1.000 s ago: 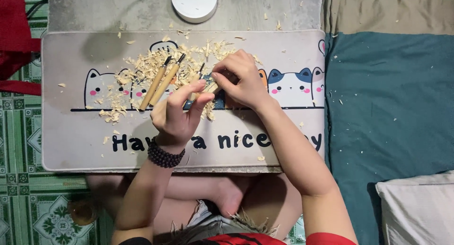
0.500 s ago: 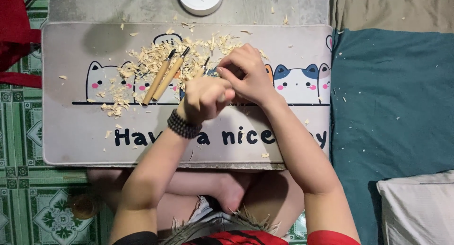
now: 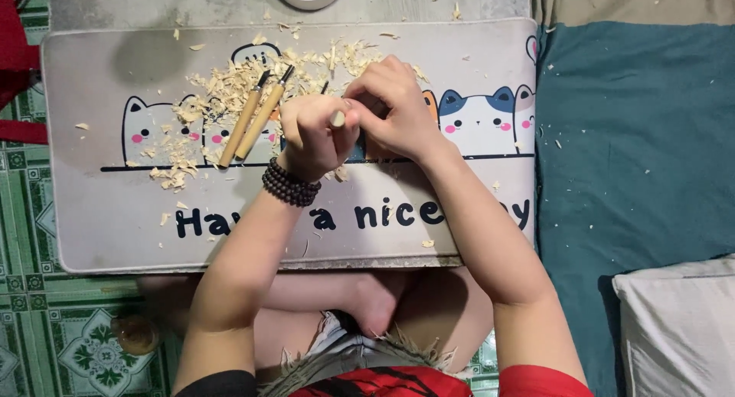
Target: A person is using a carving knife to meticulously shave wood from a small block, creating wood shavings on a table mat.
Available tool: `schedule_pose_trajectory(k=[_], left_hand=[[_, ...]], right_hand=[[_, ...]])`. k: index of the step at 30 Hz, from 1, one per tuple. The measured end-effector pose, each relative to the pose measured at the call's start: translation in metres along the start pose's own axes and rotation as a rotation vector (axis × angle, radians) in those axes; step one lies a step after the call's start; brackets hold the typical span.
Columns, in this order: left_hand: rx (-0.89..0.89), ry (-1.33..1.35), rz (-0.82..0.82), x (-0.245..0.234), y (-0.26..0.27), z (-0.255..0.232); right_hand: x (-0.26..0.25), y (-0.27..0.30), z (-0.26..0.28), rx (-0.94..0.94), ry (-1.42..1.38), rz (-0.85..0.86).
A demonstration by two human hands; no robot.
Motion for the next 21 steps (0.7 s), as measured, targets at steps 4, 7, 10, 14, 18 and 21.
schedule_pose_trajectory(k=[4, 7, 10, 14, 18, 21], left_hand=[[-0.028, -0.021, 0.006, 0.0, -0.001, 0.0], [-0.054, 0.011, 0.04, -0.002, -0.002, -0.001], [-0.087, -0.003, 0.006, 0.0, -0.001, 0.0], [-0.087, 0.12, 0.013, 0.005, -0.001, 0.005], [-0.158, 0.097, -0.034, 0.012, 0.004, 0.012], [-0.325, 0.198, -0.095, 0.008, -0.005, 0.011]], right_hand=[[0.001, -0.001, 0.004, 0.017, 0.037, 0.006], [0.0, -0.001, 0.005, 0.024, 0.036, 0.005], [-0.001, -0.002, 0.006, 0.012, 0.032, 0.001], [-0.001, -0.002, 0.004, 0.015, 0.04, -0.005], [0.0, -0.001, 0.002, 0.022, 0.044, 0.004], [-0.001, -0.002, 0.005, 0.026, 0.047, 0.009]])
Point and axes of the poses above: each hand's wrist, its own y-axis away from the middle knuckle, its own x-axis out of the palm, z = x × y, the point moved 1 cm from there along -y, towards the middle knuckle, and after that the axes turned 7 degrees about -y, right-handed, at the moved point
